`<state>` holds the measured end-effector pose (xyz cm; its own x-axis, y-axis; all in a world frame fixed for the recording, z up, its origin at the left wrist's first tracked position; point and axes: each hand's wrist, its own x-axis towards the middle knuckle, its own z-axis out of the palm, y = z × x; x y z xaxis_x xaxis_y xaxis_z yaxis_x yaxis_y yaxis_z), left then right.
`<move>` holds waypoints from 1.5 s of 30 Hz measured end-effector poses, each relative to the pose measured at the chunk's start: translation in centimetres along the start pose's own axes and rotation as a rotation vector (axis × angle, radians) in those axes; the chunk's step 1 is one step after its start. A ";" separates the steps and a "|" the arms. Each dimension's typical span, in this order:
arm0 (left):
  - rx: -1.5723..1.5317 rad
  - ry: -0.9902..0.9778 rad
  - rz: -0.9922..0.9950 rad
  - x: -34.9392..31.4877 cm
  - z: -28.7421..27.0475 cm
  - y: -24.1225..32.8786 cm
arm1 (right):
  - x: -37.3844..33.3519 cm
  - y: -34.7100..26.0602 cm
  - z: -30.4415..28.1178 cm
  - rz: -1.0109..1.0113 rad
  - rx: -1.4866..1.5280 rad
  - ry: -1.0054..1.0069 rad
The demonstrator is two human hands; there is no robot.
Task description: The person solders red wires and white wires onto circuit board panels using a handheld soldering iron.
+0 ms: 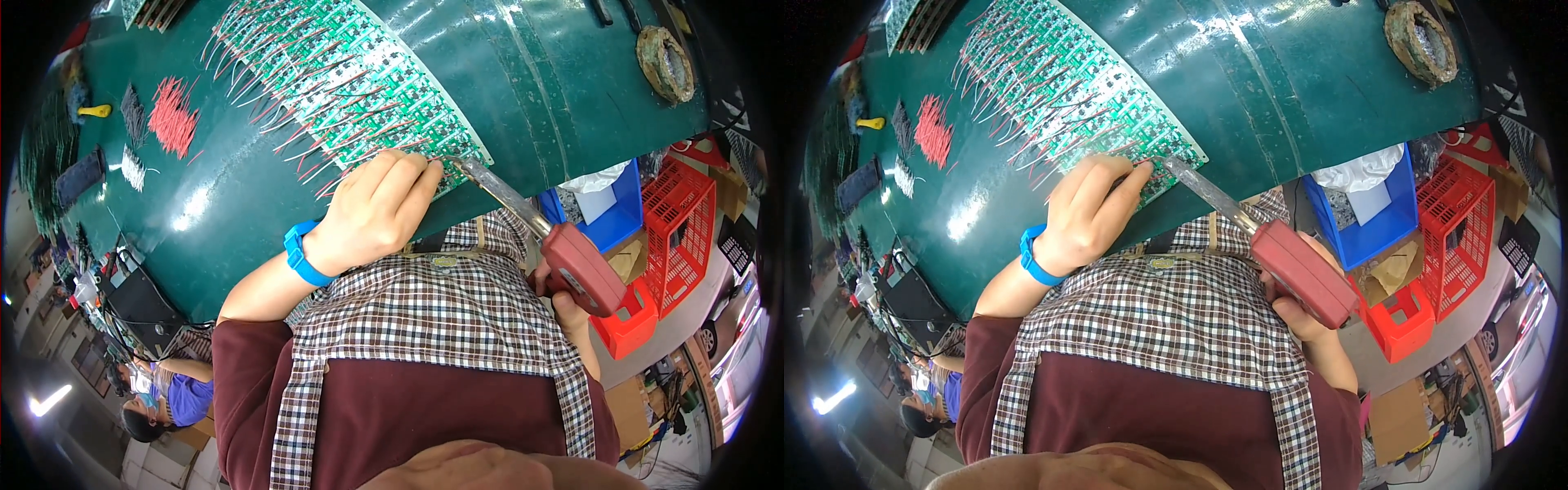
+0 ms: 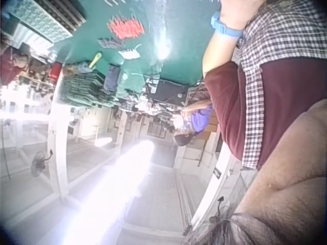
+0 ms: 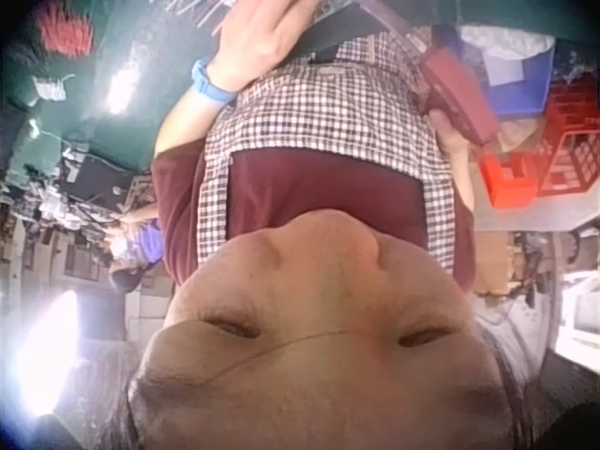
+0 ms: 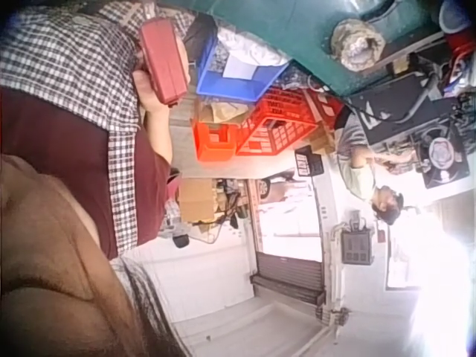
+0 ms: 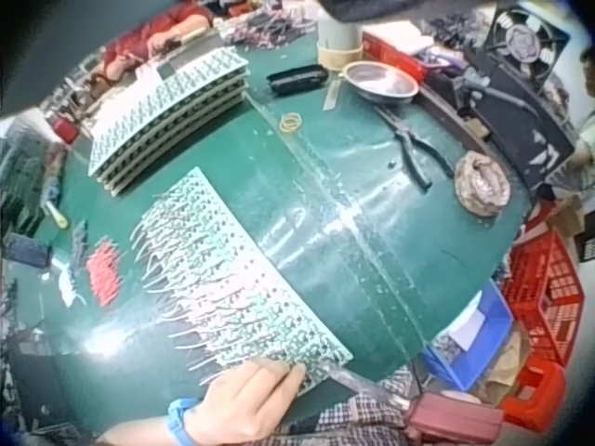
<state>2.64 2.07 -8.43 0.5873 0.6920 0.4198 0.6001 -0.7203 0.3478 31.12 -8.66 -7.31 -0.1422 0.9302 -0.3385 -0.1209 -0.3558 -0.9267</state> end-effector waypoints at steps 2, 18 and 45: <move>-0.005 -0.005 -0.005 0.0 0.1 0.0 | 0.0 0.0 0.0 -0.006 -0.020 0.012; -0.041 -0.007 -0.021 0.1 0.3 -0.2 | 0.5 -0.8 1.0 0.007 0.094 0.052; 0.770 0.055 -0.831 -15.7 -16.5 -21.3 | 2.0 -2.5 1.4 -0.173 -0.135 0.075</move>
<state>-28.30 5.78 -8.59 -0.1620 0.9254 0.3427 0.9787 0.1951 -0.0641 29.77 -6.07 -5.46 -0.0567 0.9822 -0.1789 -0.0037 -0.1794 -0.9838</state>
